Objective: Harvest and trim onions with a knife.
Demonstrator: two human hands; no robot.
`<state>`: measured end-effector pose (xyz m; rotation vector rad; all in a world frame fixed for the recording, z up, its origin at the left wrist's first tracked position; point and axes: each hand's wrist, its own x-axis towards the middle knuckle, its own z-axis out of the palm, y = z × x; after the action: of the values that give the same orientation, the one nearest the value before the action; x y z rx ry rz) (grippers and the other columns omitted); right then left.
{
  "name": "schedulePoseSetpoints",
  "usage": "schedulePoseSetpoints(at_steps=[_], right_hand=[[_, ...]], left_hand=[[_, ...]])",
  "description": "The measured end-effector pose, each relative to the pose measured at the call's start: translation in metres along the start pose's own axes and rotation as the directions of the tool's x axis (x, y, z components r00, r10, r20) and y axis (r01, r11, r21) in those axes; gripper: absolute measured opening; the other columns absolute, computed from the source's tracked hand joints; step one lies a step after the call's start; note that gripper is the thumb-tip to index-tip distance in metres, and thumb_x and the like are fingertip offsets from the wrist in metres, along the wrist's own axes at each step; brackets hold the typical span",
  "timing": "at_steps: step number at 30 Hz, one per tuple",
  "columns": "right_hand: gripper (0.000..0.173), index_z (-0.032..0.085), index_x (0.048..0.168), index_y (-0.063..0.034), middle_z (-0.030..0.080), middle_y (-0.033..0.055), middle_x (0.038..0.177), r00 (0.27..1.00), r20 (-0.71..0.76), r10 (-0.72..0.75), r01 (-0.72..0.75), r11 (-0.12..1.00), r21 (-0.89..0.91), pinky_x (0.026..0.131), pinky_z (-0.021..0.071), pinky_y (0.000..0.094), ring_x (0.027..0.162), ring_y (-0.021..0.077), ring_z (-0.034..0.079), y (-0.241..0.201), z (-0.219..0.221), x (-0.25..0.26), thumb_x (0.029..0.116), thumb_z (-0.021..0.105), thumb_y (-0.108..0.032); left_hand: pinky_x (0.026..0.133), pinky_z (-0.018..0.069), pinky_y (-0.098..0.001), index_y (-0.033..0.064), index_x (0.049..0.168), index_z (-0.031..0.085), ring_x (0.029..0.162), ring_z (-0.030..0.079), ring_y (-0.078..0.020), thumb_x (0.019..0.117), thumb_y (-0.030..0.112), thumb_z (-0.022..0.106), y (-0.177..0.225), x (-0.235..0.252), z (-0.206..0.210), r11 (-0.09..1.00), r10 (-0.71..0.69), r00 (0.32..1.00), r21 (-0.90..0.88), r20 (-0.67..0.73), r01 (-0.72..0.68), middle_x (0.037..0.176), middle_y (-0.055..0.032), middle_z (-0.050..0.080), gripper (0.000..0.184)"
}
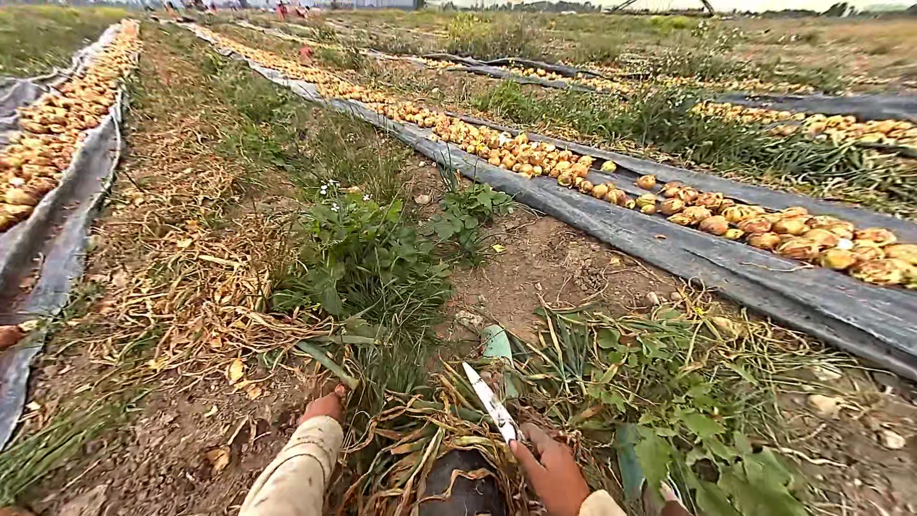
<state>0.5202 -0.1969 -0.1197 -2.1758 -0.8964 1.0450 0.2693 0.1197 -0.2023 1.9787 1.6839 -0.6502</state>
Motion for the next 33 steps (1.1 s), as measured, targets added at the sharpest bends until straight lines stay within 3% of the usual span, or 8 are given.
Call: schedulePoseSetpoints(at_steps=[6, 11, 14, 17, 21, 26, 30, 33], right_hand=[[0.035, 0.061, 0.127, 0.0026, 0.068, 0.0214, 0.098, 0.999, -0.020, 0.032, -0.030, 0.997, 0.067, 0.085, 0.0528, 0.0510, 0.088, 0.0325, 0.067, 0.006, -0.016, -0.034, 0.1057, 0.053, -0.024], [0.033, 0.063, 0.122, 0.0005, 0.067, 0.0151, 0.098, 0.996, 0.024, -0.081, 0.076, 0.981, 0.180, 0.081, 0.0539, 0.0438, 0.083, 0.0235, 0.065, -0.014, 0.002, -0.031, 0.1038, 0.054, -0.025], [0.036, 0.062, 0.125, 0.0014, 0.068, 0.0180, 0.106, 0.980, 0.111, -0.168, 0.146, 0.973, 0.179, 0.089, 0.0530, 0.0455, 0.094, 0.0263, 0.067, -0.030, 0.016, -0.033, 0.1040, 0.053, -0.027], [0.036, 0.062, 0.124, 0.0008, 0.067, 0.0185, 0.103, 0.958, 0.183, -0.221, 0.189, 0.966, 0.176, 0.088, 0.0534, 0.0466, 0.091, 0.0279, 0.067, -0.045, 0.026, -0.037, 0.1050, 0.051, -0.028], [0.041, 0.063, 0.123, -0.0011, 0.068, 0.0144, 0.100, 0.940, 0.171, -0.296, 0.250, 0.936, 0.247, 0.085, 0.0535, 0.0412, 0.089, 0.0214, 0.066, -0.061, 0.036, -0.047, 0.1035, 0.055, -0.037], [0.066, 0.062, 0.127, -0.0020, 0.070, 0.0119, 0.111, 0.913, 0.014, -0.408, 0.375, 0.852, 0.367, 0.096, 0.0540, 0.0373, 0.106, 0.0161, 0.067, -0.066, 0.042, -0.065, 0.0834, 0.078, -0.050], [0.053, 0.066, 0.119, -0.0014, 0.073, 0.0087, 0.101, 0.852, -0.145, -0.503, 0.521, 0.787, 0.331, 0.090, 0.0569, 0.0345, 0.097, 0.0117, 0.070, -0.052, 0.035, -0.071, 0.0910, 0.071, -0.046], [0.043, 0.067, 0.113, -0.0005, 0.072, 0.0088, 0.097, 0.844, -0.154, -0.514, 0.533, 0.769, 0.352, 0.087, 0.0569, 0.0323, 0.093, 0.0105, 0.069, -0.045, 0.031, -0.074, 0.0967, 0.066, -0.040]], left_hand=[[0.116, 0.0340, -0.0600, -0.0046, 0.140, 0.056, 0.139, 0.048, -0.0451, 0.1116, 0.032, 0.038, -0.004, -0.007, 0.008, 0.896, -0.028, 0.992, -0.444, -0.126, -0.031, 0.142, -0.0313, 0.055, 0.050], [0.100, 0.0409, -0.0606, -0.0124, 0.113, 0.064, 0.112, 0.059, -0.0438, 0.1007, 0.029, 0.066, -0.028, -0.076, 0.033, 0.515, -0.283, 0.893, -0.841, -0.350, -0.166, 0.116, -0.0339, 0.063, 0.044], [0.091, 0.0549, -0.0443, -0.0105, 0.135, 0.051, 0.106, 0.065, -0.0282, 0.0959, 0.016, 0.072, -0.045, -0.120, 0.047, 0.175, -0.384, 0.880, -0.958, -0.280, -0.228, 0.122, -0.0262, 0.063, 0.052], [0.070, 0.0596, -0.0318, -0.0031, 0.137, 0.041, 0.084, 0.066, -0.0136, 0.1006, 0.005, 0.058, -0.037, -0.166, 0.051, -0.237, -0.351, 0.898, -0.903, -0.265, -0.359, 0.105, -0.0117, 0.061, 0.041], [0.060, 0.0620, -0.0320, 0.0094, 0.113, 0.050, 0.071, 0.071, -0.0141, 0.0938, 0.010, 0.049, 0.005, -0.230, 0.047, -0.522, -0.043, 0.942, -0.796, -0.333, -0.306, 0.087, -0.0027, 0.071, 0.019], [0.068, 0.0640, -0.0394, 0.0056, 0.110, 0.061, 0.079, 0.074, -0.0218, 0.0709, 0.021, 0.086, 0.050, -0.265, 0.054, -0.593, 0.300, 0.902, -0.801, -0.311, -0.079, 0.091, -0.0124, 0.074, 0.049], [0.067, 0.0639, -0.0377, 0.0104, 0.104, 0.073, 0.077, 0.075, -0.0207, 0.0608, 0.027, 0.095, 0.064, -0.272, 0.054, -0.512, 0.440, 0.850, -0.859, -0.291, -0.029, 0.090, -0.0114, 0.075, 0.051], [0.072, 0.0642, -0.0394, 0.0123, 0.111, 0.076, 0.083, 0.075, -0.0210, 0.0669, 0.028, 0.093, 0.059, -0.267, 0.056, -0.448, 0.549, 0.765, -0.891, -0.335, -0.069, 0.097, -0.0113, 0.076, 0.050]])
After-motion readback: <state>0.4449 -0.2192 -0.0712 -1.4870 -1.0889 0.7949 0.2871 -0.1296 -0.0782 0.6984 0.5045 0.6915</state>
